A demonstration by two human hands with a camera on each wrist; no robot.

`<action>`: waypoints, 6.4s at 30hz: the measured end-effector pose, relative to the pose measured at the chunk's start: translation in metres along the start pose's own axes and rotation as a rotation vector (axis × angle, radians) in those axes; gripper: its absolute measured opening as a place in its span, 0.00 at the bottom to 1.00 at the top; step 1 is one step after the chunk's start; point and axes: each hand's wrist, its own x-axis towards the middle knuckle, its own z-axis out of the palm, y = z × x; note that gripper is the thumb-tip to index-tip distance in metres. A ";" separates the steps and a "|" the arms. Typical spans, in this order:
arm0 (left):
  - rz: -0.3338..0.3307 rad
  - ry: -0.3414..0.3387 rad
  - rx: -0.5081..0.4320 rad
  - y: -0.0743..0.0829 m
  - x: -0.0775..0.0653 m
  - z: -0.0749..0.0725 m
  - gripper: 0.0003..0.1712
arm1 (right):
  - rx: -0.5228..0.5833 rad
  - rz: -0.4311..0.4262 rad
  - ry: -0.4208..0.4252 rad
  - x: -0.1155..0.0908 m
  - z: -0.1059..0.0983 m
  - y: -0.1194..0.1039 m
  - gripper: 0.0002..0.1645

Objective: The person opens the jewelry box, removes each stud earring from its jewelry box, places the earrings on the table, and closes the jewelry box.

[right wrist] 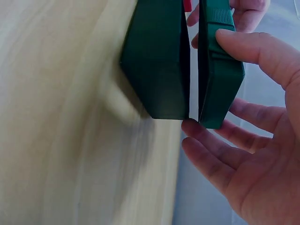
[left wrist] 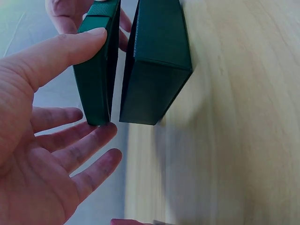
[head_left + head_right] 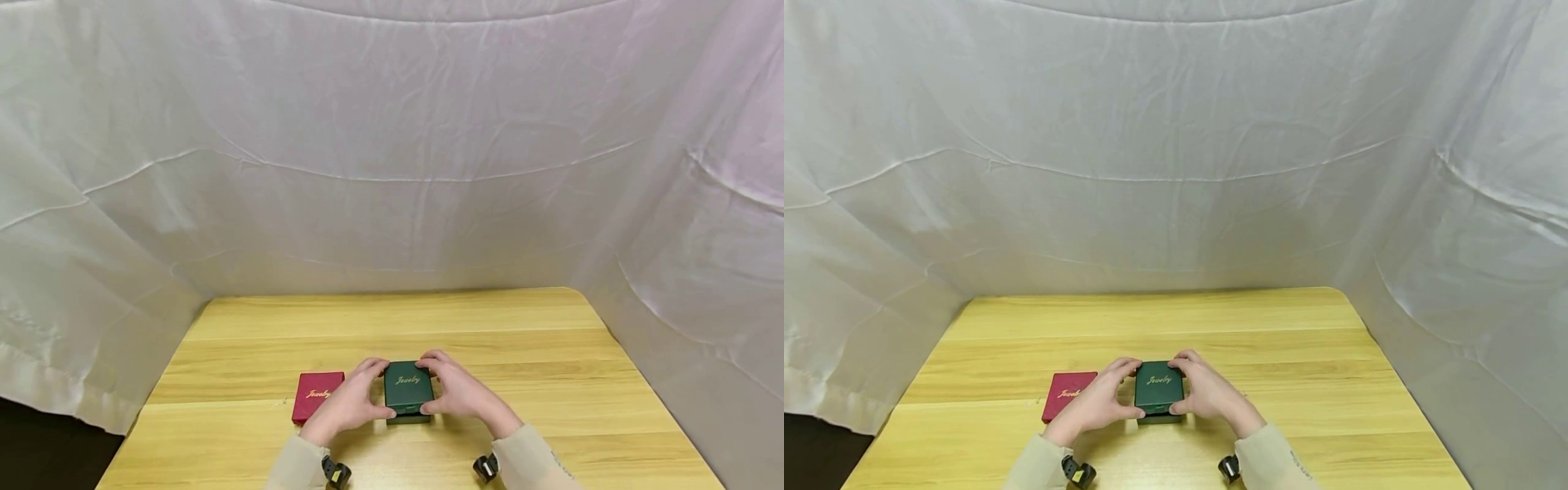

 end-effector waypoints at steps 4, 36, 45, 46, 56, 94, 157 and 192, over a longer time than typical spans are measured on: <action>0.003 -0.003 0.005 -0.002 0.000 0.002 0.48 | 0.010 0.011 -0.004 0.000 0.003 0.001 0.45; -0.035 0.028 0.079 0.003 -0.003 0.020 0.55 | 0.010 0.033 -0.036 0.000 0.006 0.004 0.44; -0.024 0.012 0.080 0.002 -0.004 0.021 0.52 | 0.001 0.028 -0.038 -0.002 0.009 0.005 0.44; -0.023 0.011 0.083 0.002 -0.003 0.021 0.52 | 0.000 0.028 -0.037 -0.002 0.009 0.005 0.44; -0.055 0.004 0.080 0.002 -0.004 0.022 0.56 | -0.002 0.026 -0.028 -0.004 0.012 0.004 0.44; -0.032 0.031 0.115 0.000 -0.001 0.030 0.50 | -0.071 0.023 0.027 -0.007 0.025 0.005 0.47; 0.017 -0.029 0.160 0.025 0.031 0.050 0.47 | -0.086 0.085 0.049 -0.031 -0.007 0.032 0.45; -0.048 -0.049 0.171 0.026 0.023 0.033 0.54 | -0.016 0.118 0.060 -0.036 -0.015 0.035 0.47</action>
